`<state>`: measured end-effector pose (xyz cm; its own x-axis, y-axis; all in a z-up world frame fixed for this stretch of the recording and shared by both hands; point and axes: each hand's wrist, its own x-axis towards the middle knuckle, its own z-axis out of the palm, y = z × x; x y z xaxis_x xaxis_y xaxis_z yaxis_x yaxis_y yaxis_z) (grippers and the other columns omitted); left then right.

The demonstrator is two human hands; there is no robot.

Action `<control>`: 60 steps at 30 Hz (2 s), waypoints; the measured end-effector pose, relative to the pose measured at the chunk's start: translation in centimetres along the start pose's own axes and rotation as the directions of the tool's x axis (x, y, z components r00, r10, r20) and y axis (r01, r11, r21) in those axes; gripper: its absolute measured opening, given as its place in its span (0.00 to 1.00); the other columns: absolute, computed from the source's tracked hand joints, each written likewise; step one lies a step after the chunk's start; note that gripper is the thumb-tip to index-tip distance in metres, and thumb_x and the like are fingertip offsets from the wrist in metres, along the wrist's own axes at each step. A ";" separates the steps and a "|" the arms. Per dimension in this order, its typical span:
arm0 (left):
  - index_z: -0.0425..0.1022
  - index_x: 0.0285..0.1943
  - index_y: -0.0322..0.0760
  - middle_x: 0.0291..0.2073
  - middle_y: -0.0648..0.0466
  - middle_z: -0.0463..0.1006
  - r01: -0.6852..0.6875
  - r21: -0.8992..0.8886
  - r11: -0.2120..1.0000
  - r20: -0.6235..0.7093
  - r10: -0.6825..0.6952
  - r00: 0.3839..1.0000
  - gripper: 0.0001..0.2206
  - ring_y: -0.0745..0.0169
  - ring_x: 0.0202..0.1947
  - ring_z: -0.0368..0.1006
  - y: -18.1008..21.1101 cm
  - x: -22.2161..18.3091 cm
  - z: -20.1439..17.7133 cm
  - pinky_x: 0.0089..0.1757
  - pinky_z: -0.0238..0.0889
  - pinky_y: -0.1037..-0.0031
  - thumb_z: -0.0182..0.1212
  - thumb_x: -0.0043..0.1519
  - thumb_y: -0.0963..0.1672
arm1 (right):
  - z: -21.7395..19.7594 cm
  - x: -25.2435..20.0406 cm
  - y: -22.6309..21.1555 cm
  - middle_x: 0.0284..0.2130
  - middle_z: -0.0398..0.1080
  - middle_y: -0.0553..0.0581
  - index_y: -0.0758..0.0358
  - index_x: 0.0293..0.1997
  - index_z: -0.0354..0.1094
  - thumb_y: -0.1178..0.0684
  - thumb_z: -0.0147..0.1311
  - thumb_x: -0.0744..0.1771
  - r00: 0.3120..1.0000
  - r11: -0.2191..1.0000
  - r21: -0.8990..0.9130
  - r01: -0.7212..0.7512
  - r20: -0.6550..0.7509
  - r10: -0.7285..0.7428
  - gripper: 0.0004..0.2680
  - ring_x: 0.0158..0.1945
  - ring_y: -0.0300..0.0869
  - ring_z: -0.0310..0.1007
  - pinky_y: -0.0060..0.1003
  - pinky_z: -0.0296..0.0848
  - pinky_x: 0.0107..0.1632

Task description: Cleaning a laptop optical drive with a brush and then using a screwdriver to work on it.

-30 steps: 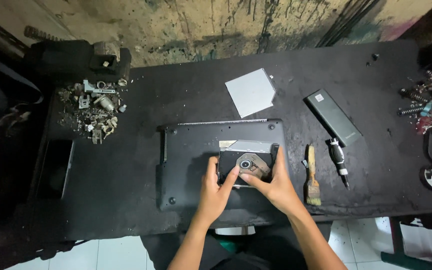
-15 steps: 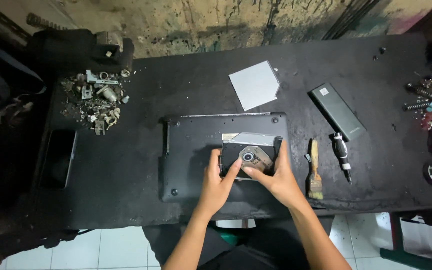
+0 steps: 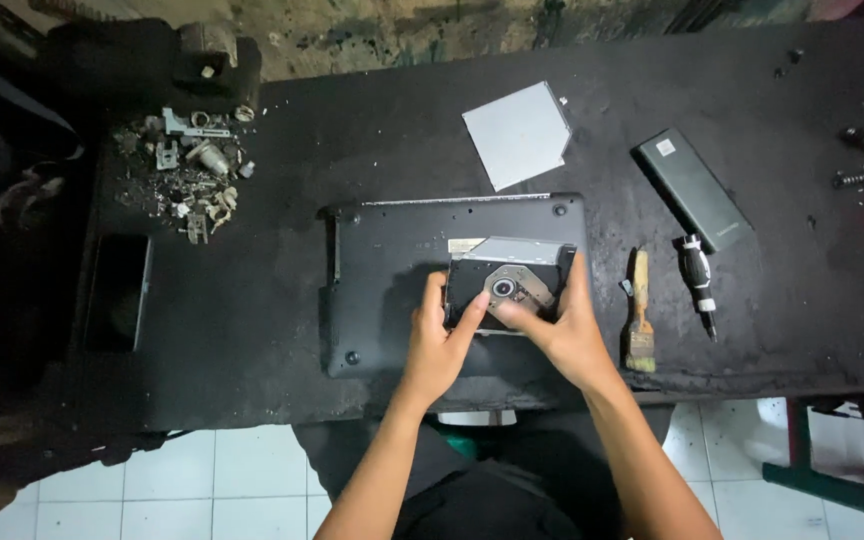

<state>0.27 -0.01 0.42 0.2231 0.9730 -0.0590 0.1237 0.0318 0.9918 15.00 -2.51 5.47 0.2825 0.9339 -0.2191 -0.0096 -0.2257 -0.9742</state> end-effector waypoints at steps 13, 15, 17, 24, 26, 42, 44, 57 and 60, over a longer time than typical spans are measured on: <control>0.71 0.53 0.34 0.39 0.40 0.85 0.011 -0.001 1.000 -0.008 -0.011 1.000 0.14 0.58 0.44 0.80 0.4 0.1 0.0 0.44 0.73 0.63 0.64 0.65 0.47 | -0.2 0.4 2.1 0.72 0.41 0.84 0.67 0.79 0.25 0.56 0.69 0.61 0.999 1.000 0.020 0.024 0.048 -0.025 0.45 0.74 0.72 0.42 0.69 0.47 0.70; 0.72 0.53 0.33 0.39 0.40 0.85 0.031 -0.040 0.999 0.016 -0.030 0.999 0.14 0.60 0.42 0.80 0.7 0.2 0.0 0.43 0.73 0.64 0.63 0.66 0.47 | -1.0 1.0 3.5 0.73 0.42 0.80 0.66 0.79 0.28 0.52 0.68 0.62 0.998 0.998 0.018 0.066 0.024 -0.066 0.43 0.74 0.66 0.46 0.65 0.51 0.70; 0.72 0.52 0.34 0.38 0.41 0.85 0.022 -0.028 0.999 0.015 -0.022 1.000 0.13 0.62 0.42 0.79 0.3 0.3 0.1 0.43 0.73 0.65 0.63 0.66 0.46 | -1.3 1.2 3.9 0.70 0.49 0.79 0.65 0.79 0.32 0.53 0.63 0.65 0.997 0.997 0.030 0.068 0.019 -0.069 0.38 0.71 0.62 0.53 0.64 0.57 0.68; 0.72 0.53 0.34 0.39 0.40 0.85 0.032 -0.023 0.999 0.030 -0.031 0.999 0.13 0.58 0.42 0.80 0.6 0.1 0.1 0.44 0.73 0.64 0.63 0.65 0.47 | -1.8 1.3 4.2 0.68 0.56 0.77 0.60 0.80 0.32 0.54 0.53 0.69 0.997 0.996 0.062 0.071 0.021 -0.073 0.31 0.69 0.63 0.60 0.65 0.63 0.65; 0.72 0.53 0.34 0.39 0.42 0.85 0.027 -0.028 0.999 0.023 -0.026 0.999 0.13 0.61 0.42 0.79 0.1 0.1 0.0 0.44 0.72 0.65 0.63 0.65 0.46 | -1.3 0.8 3.1 0.69 0.52 0.81 0.63 0.79 0.30 0.56 0.60 0.66 0.996 0.996 0.046 0.075 0.036 -0.076 0.37 0.70 0.67 0.56 0.67 0.60 0.66; 0.73 0.51 0.35 0.35 0.43 0.85 -0.028 -0.054 0.998 0.004 0.028 1.000 0.11 0.66 0.40 0.78 -0.3 0.2 -0.2 0.42 0.72 0.67 0.63 0.66 0.45 | -1.3 0.9 3.7 0.65 0.60 0.79 0.63 0.79 0.35 0.61 0.68 0.60 0.993 0.990 0.089 0.108 0.046 -0.112 0.41 0.66 0.62 0.63 0.63 0.65 0.64; 0.73 0.52 0.35 0.38 0.42 0.85 -0.014 -0.038 0.999 0.014 0.015 1.000 0.12 0.61 0.42 0.80 0.1 0.1 0.0 0.43 0.73 0.66 0.63 0.66 0.46 | -1.8 1.4 4.7 0.64 0.62 0.78 0.62 0.78 0.37 0.59 0.61 0.65 0.994 0.991 0.082 0.101 0.032 -0.104 0.35 0.64 0.61 0.65 0.63 0.66 0.63; 0.72 0.55 0.35 0.43 0.40 0.84 0.008 -0.033 0.999 0.039 -0.006 0.999 0.14 0.54 0.47 0.81 0.5 0.1 -0.1 0.49 0.72 0.62 0.62 0.66 0.47 | -1.9 1.1 4.1 0.68 0.50 0.86 0.70 0.78 0.30 0.55 0.65 0.63 0.996 0.995 0.054 0.086 0.017 -0.087 0.40 0.70 0.73 0.53 0.70 0.58 0.65; 0.71 0.55 0.32 0.42 0.39 0.84 -0.011 -0.052 0.999 0.030 0.012 0.999 0.14 0.56 0.48 0.79 0.3 0.2 -0.1 0.49 0.72 0.61 0.63 0.66 0.45 | -1.7 1.2 4.2 0.67 0.55 0.82 0.66 0.78 0.34 0.60 0.65 0.62 0.994 0.994 0.053 0.095 0.053 -0.098 0.39 0.69 0.68 0.56 0.66 0.59 0.66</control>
<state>0.24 0.19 0.70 0.2534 0.9660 -0.0501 0.0705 0.0332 0.9970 16.92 -2.82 1.26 0.2308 0.9649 -0.1253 -0.0337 -0.1208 -0.9921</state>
